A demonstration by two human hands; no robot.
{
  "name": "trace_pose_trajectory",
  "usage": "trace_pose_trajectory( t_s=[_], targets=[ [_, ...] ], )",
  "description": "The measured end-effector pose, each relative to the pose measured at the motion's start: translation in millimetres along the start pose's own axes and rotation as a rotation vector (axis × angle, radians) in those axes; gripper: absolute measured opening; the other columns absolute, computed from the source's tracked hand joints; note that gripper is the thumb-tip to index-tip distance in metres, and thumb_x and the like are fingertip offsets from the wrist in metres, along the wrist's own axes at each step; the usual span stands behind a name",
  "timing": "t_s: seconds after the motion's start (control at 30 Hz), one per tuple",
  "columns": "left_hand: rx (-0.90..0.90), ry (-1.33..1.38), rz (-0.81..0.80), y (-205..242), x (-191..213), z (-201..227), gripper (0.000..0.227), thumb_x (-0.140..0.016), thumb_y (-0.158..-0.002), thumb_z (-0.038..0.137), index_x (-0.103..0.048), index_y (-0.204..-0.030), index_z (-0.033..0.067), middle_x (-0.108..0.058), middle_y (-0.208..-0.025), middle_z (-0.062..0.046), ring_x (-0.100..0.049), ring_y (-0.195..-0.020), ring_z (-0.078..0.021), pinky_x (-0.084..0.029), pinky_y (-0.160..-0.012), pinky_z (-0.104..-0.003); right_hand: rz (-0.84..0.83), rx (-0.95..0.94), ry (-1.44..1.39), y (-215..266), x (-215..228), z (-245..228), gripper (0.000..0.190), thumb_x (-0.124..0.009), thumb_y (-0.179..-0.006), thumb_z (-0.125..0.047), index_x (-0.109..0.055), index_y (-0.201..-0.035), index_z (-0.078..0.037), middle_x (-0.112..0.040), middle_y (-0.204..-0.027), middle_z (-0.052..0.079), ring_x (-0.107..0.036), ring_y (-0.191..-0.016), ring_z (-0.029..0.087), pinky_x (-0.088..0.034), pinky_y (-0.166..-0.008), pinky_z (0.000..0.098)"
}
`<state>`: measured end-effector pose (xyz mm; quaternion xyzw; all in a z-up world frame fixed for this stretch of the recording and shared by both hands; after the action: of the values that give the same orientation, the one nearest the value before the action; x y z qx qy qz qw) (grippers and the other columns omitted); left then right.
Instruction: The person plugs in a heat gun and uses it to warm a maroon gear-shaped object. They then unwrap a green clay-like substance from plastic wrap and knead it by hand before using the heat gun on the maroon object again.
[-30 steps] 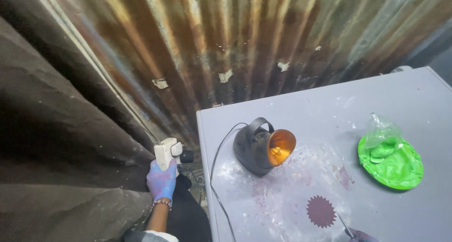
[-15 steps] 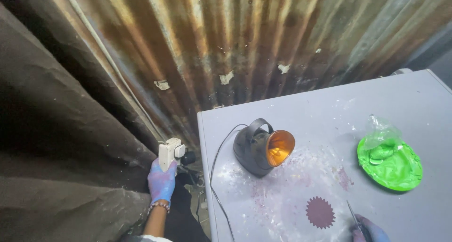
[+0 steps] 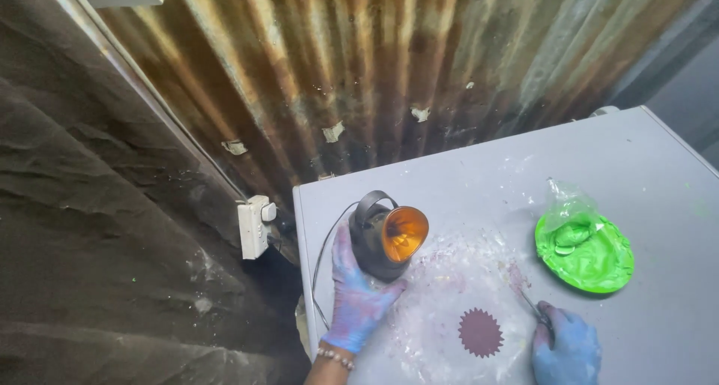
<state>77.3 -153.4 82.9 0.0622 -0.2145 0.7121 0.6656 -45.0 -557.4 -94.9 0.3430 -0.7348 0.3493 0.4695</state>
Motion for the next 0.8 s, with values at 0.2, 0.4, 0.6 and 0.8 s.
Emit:
trace_pose_trajectory(
  t_s=[0.2,0.4,0.6,0.8],
  targets=[
    [0.711,1.184,0.318,-33,-38,83,0.060,-0.071,-0.100,0.026,-0.049,-0.152,0.0478,-0.055,-0.152,-0.003,-0.055,-0.130,-0.0264,-0.058,-0.081,-0.049,0.280,0.151,-0.253,7,-7,18,0.050,-0.077,-0.093,-0.020,-0.082,-0.142,-0.029,-0.079,-0.137,0.000,-0.069,-0.125,0.035,-0.055,-0.120,0.0465],
    [0.860,1.336,0.364,-22,-53,82,0.041,-0.063,-0.104,0.059,-0.065,-0.140,0.0408,-0.065,-0.144,-0.003,-0.061,-0.136,-0.0256,-0.056,-0.104,-0.053,0.051,0.083,-0.430,-1,1,17,0.052,-0.074,-0.091,-0.023,-0.080,-0.142,-0.031,-0.080,-0.135,-0.001,-0.066,-0.126,0.033,-0.049,-0.123,0.0438],
    [0.013,0.006,0.255,9,-54,28,0.144,-0.105,-0.066,0.014,-0.017,-0.179,0.0101,-0.041,-0.175,-0.014,-0.043,-0.165,-0.0305,-0.026,-0.141,-0.046,-0.178,0.015,-0.577,-10,36,23,0.056,-0.073,-0.088,-0.016,-0.081,-0.143,-0.024,-0.082,-0.133,-0.002,-0.065,-0.131,0.024,-0.047,-0.125,0.0374],
    [0.263,0.035,0.254,55,-45,20,0.112,-0.083,-0.085,0.012,-0.022,-0.179,0.0087,-0.033,-0.185,-0.015,-0.035,-0.170,-0.0310,-0.026,-0.140,-0.044,-0.105,-0.258,-0.705,-31,121,52,0.044,-0.073,-0.093,-0.005,-0.088,-0.131,-0.022,-0.086,-0.131,-0.004,-0.074,-0.131,0.012,-0.042,-0.132,0.0277]
  ],
)
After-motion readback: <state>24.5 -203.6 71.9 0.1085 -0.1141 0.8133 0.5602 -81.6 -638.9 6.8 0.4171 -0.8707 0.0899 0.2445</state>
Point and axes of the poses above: each hand's wrist, its own y-axis away from the middle knuckle, its own x-axis out of the back of the hand, z = x × y, the point moved 1 cm from there along -y, towards the middle knuckle
